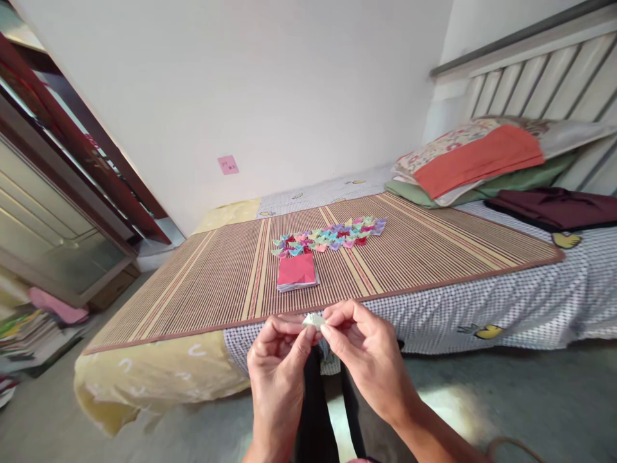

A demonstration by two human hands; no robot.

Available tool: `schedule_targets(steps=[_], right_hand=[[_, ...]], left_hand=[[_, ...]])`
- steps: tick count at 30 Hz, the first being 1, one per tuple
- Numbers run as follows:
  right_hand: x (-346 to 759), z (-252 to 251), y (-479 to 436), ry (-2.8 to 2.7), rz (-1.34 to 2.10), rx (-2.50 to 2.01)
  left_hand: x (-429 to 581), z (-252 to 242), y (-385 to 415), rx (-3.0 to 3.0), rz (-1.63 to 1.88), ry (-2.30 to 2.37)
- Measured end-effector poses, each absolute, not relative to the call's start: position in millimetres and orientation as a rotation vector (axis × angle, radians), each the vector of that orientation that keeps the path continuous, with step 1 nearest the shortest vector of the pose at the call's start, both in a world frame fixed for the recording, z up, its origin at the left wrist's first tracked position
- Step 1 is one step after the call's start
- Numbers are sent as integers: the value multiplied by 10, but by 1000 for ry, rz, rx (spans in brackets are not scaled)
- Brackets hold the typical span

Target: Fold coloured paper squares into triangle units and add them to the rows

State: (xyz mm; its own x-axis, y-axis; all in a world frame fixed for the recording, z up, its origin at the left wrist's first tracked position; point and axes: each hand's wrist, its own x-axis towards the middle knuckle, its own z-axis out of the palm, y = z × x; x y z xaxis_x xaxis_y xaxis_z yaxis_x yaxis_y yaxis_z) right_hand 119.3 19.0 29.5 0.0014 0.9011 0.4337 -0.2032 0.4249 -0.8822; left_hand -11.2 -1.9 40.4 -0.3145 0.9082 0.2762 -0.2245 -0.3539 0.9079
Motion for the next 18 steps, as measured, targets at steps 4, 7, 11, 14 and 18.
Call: schedule_targets(steps=[4, 7, 11, 14, 18], right_hand=[[1199, 296, 217, -1282, 1009, -729], [1209, 322, 230, -1273, 1053, -726], [1215, 353, 230, -1237, 1099, -699], [1230, 367, 229, -1277, 1109, -712], [1281, 397, 239, -1481, 1082, -779]], left_hand=[[-114, 394, 12, 1019, 1772, 1020], [-132, 382, 44, 982, 1717, 1038], [-173, 363, 58, 1052, 1535, 1030], [-193, 370, 40, 1096, 1536, 1058], [-211, 407, 32, 1164, 1507, 1097]])
